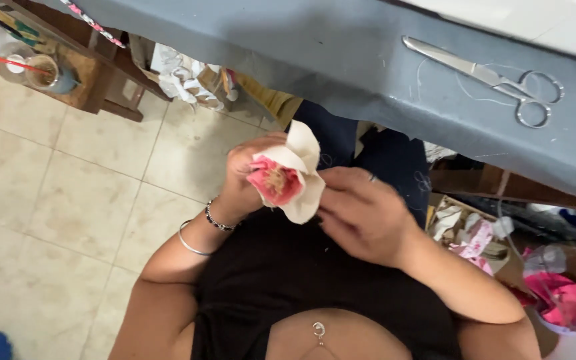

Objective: Assembling a decorative flower by folding and layering fabric petals

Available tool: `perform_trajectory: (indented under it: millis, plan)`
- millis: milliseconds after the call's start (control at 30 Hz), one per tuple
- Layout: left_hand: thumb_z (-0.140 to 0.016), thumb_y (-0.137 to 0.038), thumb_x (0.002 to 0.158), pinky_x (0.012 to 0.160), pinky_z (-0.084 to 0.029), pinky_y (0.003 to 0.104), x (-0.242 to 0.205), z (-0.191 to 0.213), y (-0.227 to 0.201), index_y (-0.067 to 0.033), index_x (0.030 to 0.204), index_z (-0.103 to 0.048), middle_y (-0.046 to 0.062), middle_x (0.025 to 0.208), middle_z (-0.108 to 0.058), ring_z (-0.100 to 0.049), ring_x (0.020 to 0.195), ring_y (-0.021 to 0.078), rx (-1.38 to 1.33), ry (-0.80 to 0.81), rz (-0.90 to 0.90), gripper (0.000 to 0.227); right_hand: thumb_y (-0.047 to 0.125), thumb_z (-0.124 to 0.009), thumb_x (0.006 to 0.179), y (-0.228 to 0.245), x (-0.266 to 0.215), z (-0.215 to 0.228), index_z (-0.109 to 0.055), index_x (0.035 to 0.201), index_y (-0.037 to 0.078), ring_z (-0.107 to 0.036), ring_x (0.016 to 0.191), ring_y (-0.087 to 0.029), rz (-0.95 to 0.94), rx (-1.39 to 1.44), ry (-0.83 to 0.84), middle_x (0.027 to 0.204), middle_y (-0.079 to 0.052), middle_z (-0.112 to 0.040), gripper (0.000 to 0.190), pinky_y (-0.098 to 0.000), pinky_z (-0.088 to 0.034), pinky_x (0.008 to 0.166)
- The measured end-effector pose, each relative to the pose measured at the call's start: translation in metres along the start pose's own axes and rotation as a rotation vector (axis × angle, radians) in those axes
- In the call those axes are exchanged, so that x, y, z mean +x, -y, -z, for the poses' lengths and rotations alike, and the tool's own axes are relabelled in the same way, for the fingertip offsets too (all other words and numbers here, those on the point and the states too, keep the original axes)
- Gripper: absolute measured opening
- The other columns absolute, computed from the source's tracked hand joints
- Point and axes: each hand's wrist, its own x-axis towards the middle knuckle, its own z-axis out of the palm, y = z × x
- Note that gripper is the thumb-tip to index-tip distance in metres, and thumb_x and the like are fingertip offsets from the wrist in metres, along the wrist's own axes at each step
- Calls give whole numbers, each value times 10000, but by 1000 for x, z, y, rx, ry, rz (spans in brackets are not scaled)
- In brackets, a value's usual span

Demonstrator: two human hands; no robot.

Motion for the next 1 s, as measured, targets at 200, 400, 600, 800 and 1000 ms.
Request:
perform_trajectory:
  millis: [200, 400, 600, 800, 1000]
  plan:
    - [-750, -200, 946, 934, -555, 567, 0, -11, 0, 53, 1120, -691, 204, 1052, -757, -732, 1012, 411, 98, -4, -22, 313, 144, -779, 870, -13, 11, 28, -767, 1058, -14, -727, 772, -188, -401, 307, -144, 895, -114, -737, 246, -304, -609, 745]
    - [-515, -202, 1074, 988, -596, 504, 16, -18, -23, 41, 1040, -654, 177, 1006, -713, -713, 932, 359, 323, 153, 66, 282, -113, -718, 891, -1, 29, 31, -735, 1020, 15, -702, 806, -148, -499, 262, 15, 971, -132, -754, 183, -206, -541, 671]
    - [-558, -192, 1058, 1026, -596, 494, 14, -13, -25, 20, 1071, -662, 141, 1021, -713, -708, 958, 335, 298, 168, 92, 237, -115, -754, 889, 2, 31, 34, -756, 986, 34, -737, 850, -198, -343, -24, 52, 949, -78, -768, 177, -291, -594, 797]
    - [-545, -167, 1067, 1048, -590, 476, 11, -7, -25, 8, 1113, -664, 119, 1054, -704, -687, 989, 324, 250, 189, 48, 218, 58, -643, 967, -4, 34, 45, -609, 1325, -40, -717, 993, -195, -531, 314, 91, 1193, -162, -661, 372, -242, -603, 891]
    - [-555, -182, 1067, 1063, -583, 487, 5, -2, -23, -3, 1134, -673, 116, 1110, -731, -712, 1090, 374, 237, 253, 42, 225, -25, -682, 962, -4, 34, 30, -658, 1235, -46, -649, 838, -97, -640, 285, 37, 939, -81, -697, 275, -207, -550, 807]
